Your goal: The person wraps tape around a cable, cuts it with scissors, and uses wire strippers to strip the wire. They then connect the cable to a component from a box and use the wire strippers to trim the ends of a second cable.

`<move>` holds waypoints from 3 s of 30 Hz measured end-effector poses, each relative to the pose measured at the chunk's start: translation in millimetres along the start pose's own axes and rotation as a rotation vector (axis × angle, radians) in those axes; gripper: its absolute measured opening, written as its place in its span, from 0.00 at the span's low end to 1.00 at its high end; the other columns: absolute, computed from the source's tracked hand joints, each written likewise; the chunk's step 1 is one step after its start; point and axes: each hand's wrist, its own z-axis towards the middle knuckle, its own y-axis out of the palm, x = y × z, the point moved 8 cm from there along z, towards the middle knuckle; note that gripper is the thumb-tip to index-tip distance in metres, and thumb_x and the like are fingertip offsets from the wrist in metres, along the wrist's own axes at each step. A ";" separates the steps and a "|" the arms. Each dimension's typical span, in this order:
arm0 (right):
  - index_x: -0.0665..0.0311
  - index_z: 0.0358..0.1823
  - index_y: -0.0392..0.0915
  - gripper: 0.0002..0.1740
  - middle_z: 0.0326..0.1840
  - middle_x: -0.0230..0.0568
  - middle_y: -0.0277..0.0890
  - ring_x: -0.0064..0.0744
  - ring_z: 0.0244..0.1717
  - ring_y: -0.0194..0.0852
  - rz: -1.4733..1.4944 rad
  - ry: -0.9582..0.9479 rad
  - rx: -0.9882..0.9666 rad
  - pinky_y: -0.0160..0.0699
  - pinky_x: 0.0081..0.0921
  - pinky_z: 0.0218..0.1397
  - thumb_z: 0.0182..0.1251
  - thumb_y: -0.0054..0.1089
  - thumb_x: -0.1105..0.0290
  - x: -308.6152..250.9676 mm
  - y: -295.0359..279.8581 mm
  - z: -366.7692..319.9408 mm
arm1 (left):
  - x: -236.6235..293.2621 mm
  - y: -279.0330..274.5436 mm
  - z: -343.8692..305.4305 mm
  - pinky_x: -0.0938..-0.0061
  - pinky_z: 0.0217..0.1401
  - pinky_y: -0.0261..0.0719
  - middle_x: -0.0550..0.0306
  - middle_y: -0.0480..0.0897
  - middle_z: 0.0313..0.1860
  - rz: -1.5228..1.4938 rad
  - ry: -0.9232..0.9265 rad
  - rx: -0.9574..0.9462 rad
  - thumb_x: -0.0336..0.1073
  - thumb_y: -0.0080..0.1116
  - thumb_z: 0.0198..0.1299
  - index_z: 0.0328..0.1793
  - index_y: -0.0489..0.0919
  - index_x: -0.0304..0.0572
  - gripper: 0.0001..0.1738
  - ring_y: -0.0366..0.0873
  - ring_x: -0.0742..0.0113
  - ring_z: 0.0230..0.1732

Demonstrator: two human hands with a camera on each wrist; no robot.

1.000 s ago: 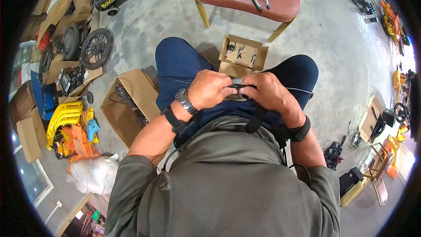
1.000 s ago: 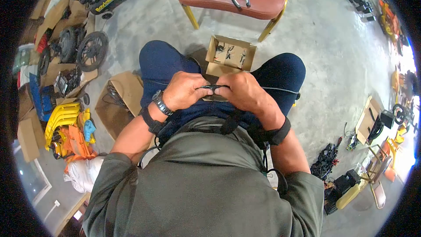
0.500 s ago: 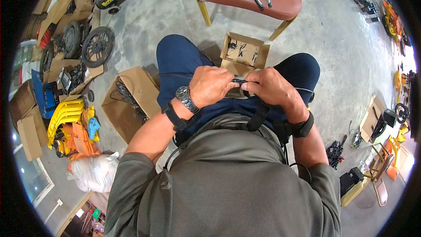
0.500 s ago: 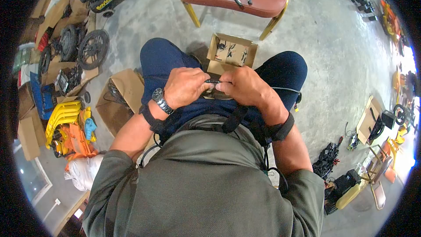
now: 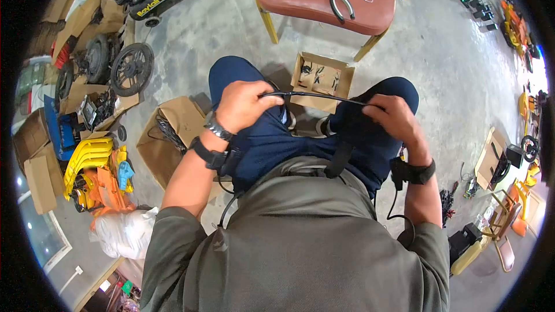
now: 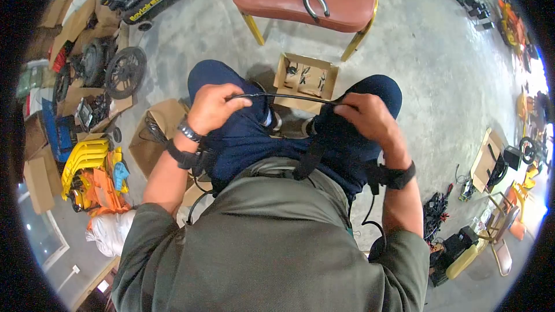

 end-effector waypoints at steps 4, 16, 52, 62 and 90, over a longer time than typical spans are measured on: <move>0.68 0.32 0.82 0.14 0.23 0.28 0.70 0.18 0.27 0.65 0.024 0.254 0.049 0.67 0.26 0.29 0.70 0.66 0.63 35.7 -32.4 -25.6 | -34.5 -14.0 -12.5 0.63 0.31 0.77 0.46 0.82 0.24 -0.058 -0.187 -0.120 0.48 0.76 0.52 0.34 0.87 0.41 0.18 0.83 0.51 0.27; 0.69 0.32 0.83 0.13 0.22 0.32 0.73 0.21 0.27 0.69 0.067 0.286 0.216 0.72 0.27 0.32 0.65 0.70 0.65 62.6 -102.6 -40.4 | -83.7 -115.0 -29.6 0.68 0.32 0.78 0.49 0.84 0.28 0.143 -0.125 0.156 0.31 0.80 0.44 0.36 0.84 0.37 0.15 0.82 0.59 0.28; 0.67 0.50 0.84 0.15 0.33 0.43 0.85 0.32 0.34 0.83 -0.151 0.129 0.626 0.81 0.30 0.43 0.69 0.58 0.67 132.9 -344.0 346.7 | -155.2 -179.3 420.9 0.74 0.32 0.77 0.56 0.85 0.27 -0.056 -0.165 0.355 0.37 0.65 0.64 0.43 0.86 0.31 0.13 0.83 0.70 0.27; 0.67 0.49 0.84 0.13 0.34 0.48 0.85 0.38 0.37 0.85 -0.231 0.153 0.551 0.81 0.32 0.46 0.69 0.58 0.69 179.1 -320.3 371.5 | -224.1 -129.4 454.9 0.73 0.29 0.78 0.56 0.84 0.24 -0.159 -0.204 0.353 0.37 0.64 0.65 0.41 0.87 0.32 0.12 0.83 0.69 0.24; 0.73 0.41 0.83 0.09 0.27 0.43 0.84 0.30 0.27 0.80 -0.002 0.364 0.277 0.79 0.26 0.34 0.66 0.57 0.75 290.7 -212.2 25.9 | -375.2 -24.6 98.2 0.71 0.35 0.82 0.55 0.87 0.34 -0.410 -0.767 0.270 0.37 0.64 0.67 0.50 0.84 0.29 0.16 0.84 0.68 0.32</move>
